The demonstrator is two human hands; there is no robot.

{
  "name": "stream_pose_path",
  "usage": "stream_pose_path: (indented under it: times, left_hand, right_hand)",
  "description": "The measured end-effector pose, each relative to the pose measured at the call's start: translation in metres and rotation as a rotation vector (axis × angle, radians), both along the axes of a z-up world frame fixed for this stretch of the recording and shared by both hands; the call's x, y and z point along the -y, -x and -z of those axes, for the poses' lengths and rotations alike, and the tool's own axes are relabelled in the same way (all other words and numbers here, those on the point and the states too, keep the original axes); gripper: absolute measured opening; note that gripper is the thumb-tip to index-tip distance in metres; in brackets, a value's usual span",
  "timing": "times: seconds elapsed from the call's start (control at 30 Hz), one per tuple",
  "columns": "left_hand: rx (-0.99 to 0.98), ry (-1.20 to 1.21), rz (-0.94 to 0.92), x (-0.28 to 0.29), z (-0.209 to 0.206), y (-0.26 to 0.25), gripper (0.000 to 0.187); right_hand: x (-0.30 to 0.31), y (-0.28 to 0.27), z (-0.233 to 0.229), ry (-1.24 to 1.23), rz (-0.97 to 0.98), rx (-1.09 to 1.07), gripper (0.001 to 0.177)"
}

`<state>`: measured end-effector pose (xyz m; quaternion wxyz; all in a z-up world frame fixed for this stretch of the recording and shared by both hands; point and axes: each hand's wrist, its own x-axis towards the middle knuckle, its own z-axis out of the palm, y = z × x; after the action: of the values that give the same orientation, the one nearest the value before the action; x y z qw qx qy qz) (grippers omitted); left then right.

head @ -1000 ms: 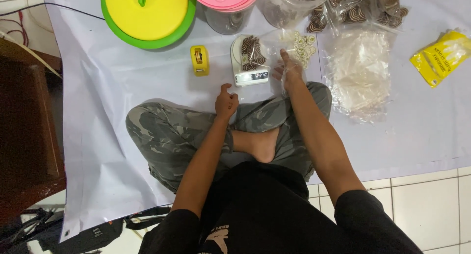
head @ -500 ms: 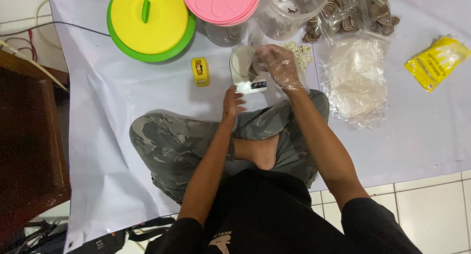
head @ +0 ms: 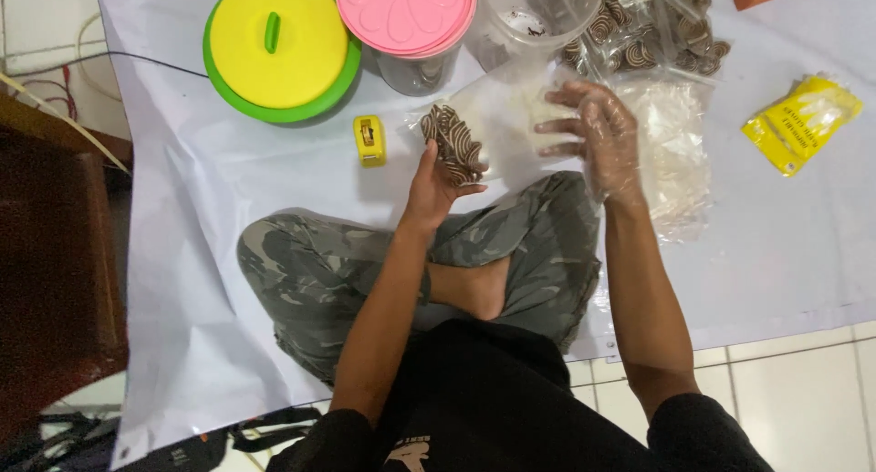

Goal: Packing small snack items into plastic bags while wearing a protective glove.

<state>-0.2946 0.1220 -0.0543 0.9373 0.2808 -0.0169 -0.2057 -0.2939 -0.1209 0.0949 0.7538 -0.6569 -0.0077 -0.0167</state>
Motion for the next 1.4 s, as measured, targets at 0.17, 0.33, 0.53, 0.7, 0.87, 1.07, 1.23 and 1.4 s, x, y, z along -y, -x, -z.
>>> stream_pose_path:
  times: [0.17, 0.33, 0.53, 0.7, 0.87, 1.07, 1.23, 1.4]
  left_hand:
    - [0.107, -0.123, 0.015, -0.003, 0.0, 0.011, 0.068]
    - [0.112, -0.096, -0.007, -0.01, -0.002, 0.019, 0.071]
    - [0.112, 0.022, -0.017, -0.021, 0.001, 0.023, 0.073]
    - [0.107, 0.054, 0.01, -0.042, 0.012, 0.024, 0.072]
    - [0.062, 0.186, 0.046, -0.055, 0.014, 0.026, 0.069]
    - [-0.108, 0.372, 0.076, -0.051, 0.022, 0.047, 0.042]
    - [-0.344, 0.547, 0.345, -0.016, -0.035, 0.078, 0.062]
    - [-0.35, 0.663, 0.46, 0.021, -0.055, 0.093, 0.063]
  right_hand:
    - [0.014, -0.005, -0.04, 0.305, -0.195, 0.053, 0.025]
    - [0.002, -0.003, -0.068, 0.406, -0.232, -0.059, 0.023]
    - [-0.014, -0.005, -0.076, 0.377, -0.202, -0.093, 0.027]
    - [-0.017, 0.011, -0.042, 0.154, -0.112, 0.01, 0.039]
    - [0.008, 0.015, 0.022, -0.714, -0.315, 0.07, 0.056]
    - [-0.041, 0.024, -0.005, -1.364, -0.658, 0.223, 0.078]
    - [-0.067, 0.007, -0.006, -1.319, -0.574, 0.173, 0.078]
    - [-0.064, -0.004, -0.005, -1.038, -0.359, 0.173, 0.088]
